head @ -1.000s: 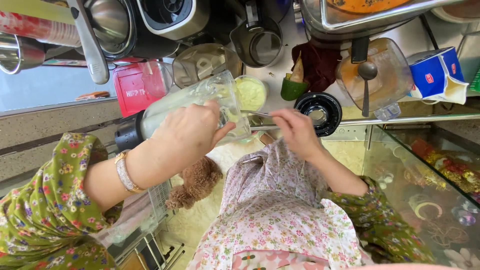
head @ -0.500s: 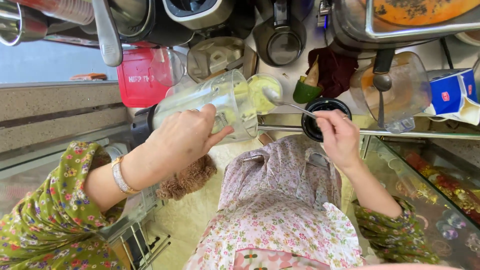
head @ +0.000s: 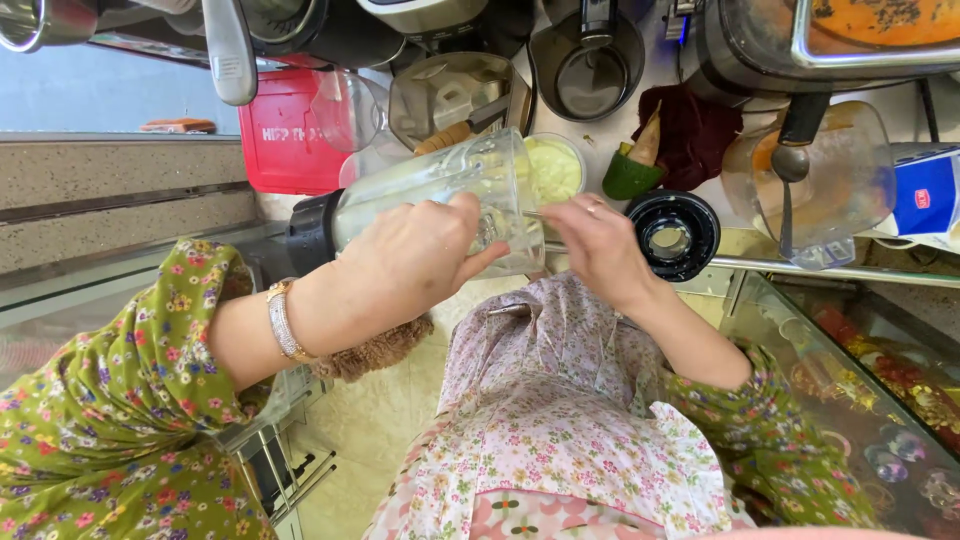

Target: Preparing a blended fruit smoothie or beverage at a shop counter, involving adding milk, syrups, and ice into a blender.

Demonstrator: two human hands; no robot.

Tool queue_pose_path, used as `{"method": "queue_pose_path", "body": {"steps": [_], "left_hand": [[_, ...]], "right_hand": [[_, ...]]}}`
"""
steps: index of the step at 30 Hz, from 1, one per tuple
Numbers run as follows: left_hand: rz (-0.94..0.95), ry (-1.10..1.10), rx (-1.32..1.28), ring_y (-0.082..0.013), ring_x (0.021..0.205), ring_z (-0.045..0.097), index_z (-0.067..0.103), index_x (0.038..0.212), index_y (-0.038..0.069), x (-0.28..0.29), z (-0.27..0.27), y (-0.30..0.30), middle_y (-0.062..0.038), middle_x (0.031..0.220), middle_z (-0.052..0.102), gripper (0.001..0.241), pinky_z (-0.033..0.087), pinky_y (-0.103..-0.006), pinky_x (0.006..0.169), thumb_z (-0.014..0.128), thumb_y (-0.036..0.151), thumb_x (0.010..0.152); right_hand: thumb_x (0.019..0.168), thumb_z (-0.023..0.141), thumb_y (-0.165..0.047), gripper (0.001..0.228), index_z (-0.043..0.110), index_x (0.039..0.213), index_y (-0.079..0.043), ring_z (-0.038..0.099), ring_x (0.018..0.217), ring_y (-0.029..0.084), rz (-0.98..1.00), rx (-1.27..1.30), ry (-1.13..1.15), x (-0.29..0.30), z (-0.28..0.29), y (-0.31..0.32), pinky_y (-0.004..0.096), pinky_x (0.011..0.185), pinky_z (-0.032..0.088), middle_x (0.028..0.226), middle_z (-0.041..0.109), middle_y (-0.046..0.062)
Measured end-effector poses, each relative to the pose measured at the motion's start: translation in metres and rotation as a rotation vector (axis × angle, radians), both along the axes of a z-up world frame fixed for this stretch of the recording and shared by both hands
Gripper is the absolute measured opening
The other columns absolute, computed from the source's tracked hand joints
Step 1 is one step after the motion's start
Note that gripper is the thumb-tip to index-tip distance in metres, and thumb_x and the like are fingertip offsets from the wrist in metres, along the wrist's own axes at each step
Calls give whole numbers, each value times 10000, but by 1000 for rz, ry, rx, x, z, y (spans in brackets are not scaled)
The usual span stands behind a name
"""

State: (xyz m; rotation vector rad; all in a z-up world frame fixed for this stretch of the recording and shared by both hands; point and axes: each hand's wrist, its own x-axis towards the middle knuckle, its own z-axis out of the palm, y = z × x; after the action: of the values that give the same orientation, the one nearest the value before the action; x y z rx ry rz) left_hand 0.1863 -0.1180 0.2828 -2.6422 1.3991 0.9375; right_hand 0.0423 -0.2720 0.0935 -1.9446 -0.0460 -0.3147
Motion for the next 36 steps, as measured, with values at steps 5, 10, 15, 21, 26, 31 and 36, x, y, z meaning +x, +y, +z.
{"method": "queue_pose_path", "body": {"steps": [5,10,15,21,26,31,36], "left_hand": [[36,5,-14,-480,673,667,571,865,-21,7,-7,2,-259,692,670,504,536,-551,582,664,467,950],[14,6,62,-486,677,664,567,853,-27,5,-8,-1,-260,687,669,523,540,-549,592,662,479,945],[-20,-28,62,-469,665,676,565,863,-22,0,-3,1,-252,677,669,516,544,-534,573,654,479,946],[33,-46,14,-463,596,647,547,871,-24,4,-1,29,-235,613,648,511,513,-529,526,673,463,956],[60,-44,-180,-394,522,637,518,850,-14,5,7,71,-151,596,647,468,498,-472,478,725,394,948],[169,-58,-441,-229,421,548,486,673,70,2,2,126,-47,506,515,439,426,-357,424,823,285,855],[141,-101,-601,-239,407,503,489,654,78,-8,4,138,-43,477,455,414,384,-374,417,829,249,816]], "right_hand": [[964,688,45,140,722,1091,-3,610,688,231,-313,73,220,-61,-23,-28,332,631,473,820,641,126],[958,681,2,156,725,1103,-37,661,740,201,-229,112,187,-56,-11,-15,320,670,513,848,687,100],[963,672,8,180,695,1139,-24,673,828,250,-125,73,91,-31,-1,-1,347,718,531,919,693,139],[989,667,0,144,723,1121,-23,644,753,180,-335,136,268,-72,-15,-38,302,686,508,864,677,101],[1021,653,19,154,708,1163,-9,667,809,146,-355,94,300,-81,13,-53,276,727,515,924,690,96],[948,724,42,180,734,1114,-27,637,747,217,-153,-46,168,-53,90,-45,308,690,504,881,674,124],[879,749,31,214,696,1086,17,654,787,272,138,-108,-31,-11,122,-7,360,702,536,889,673,133]]}}
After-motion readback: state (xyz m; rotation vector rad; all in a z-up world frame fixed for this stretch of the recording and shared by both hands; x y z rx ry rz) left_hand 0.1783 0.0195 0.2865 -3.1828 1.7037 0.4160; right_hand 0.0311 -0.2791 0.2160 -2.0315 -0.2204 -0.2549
